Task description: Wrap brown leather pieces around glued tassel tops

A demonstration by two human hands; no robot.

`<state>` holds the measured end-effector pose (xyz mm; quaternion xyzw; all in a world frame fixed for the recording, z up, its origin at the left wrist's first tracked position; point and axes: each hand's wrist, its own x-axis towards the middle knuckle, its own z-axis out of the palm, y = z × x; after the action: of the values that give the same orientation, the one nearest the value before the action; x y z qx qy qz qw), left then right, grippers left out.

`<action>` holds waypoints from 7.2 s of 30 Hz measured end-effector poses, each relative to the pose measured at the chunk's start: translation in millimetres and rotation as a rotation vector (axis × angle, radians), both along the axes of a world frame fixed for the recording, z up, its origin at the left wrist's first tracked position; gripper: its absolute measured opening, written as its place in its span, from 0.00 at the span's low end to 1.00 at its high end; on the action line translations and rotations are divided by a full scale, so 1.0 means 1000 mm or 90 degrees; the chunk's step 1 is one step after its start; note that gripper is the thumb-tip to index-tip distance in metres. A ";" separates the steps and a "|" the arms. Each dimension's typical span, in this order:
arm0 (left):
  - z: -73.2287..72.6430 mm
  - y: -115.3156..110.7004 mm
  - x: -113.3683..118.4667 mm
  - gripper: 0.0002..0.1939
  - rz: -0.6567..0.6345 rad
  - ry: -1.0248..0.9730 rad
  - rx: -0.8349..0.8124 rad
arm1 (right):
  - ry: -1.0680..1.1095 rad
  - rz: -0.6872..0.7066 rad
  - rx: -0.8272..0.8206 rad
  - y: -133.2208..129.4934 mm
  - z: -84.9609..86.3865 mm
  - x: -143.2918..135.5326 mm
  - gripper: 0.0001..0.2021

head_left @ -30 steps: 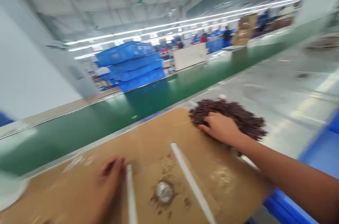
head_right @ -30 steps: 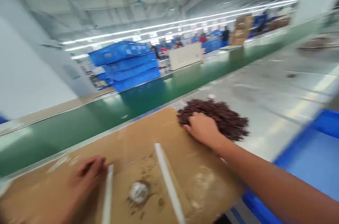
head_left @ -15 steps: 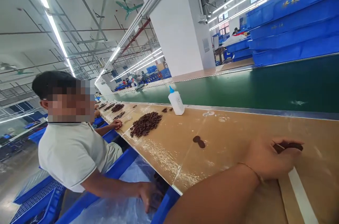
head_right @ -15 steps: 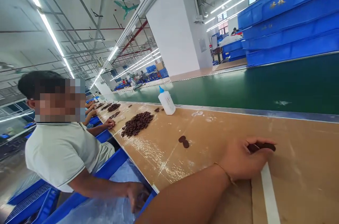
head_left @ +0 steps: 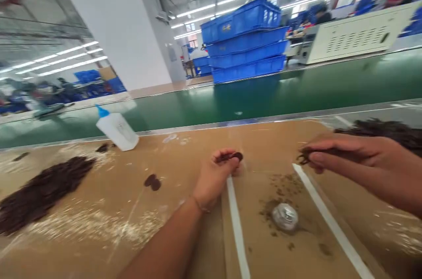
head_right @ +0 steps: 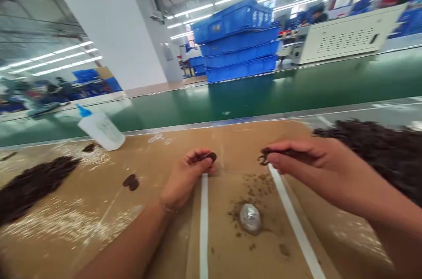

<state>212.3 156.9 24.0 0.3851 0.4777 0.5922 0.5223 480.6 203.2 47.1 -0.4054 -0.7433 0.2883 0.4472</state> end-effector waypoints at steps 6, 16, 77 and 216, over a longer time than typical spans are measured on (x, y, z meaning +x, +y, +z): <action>0.006 -0.004 0.002 0.20 -0.013 0.025 -0.025 | -0.041 0.143 -0.055 -0.021 0.024 -0.017 0.10; 0.001 -0.001 -0.008 0.18 0.038 0.165 -0.007 | -0.254 0.316 -0.122 -0.039 0.031 -0.029 0.05; 0.017 -0.024 0.006 0.22 -0.179 0.041 0.011 | 0.106 0.221 -0.342 -0.033 0.021 -0.037 0.12; 0.016 -0.040 0.026 0.19 -0.223 -0.116 -0.043 | 0.122 0.259 -0.164 -0.042 0.007 -0.061 0.07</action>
<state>238.4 117.4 39.8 0.3893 0.3736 0.5084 0.6711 419.8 161.3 53.9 -0.2718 -0.7211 0.5015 0.3932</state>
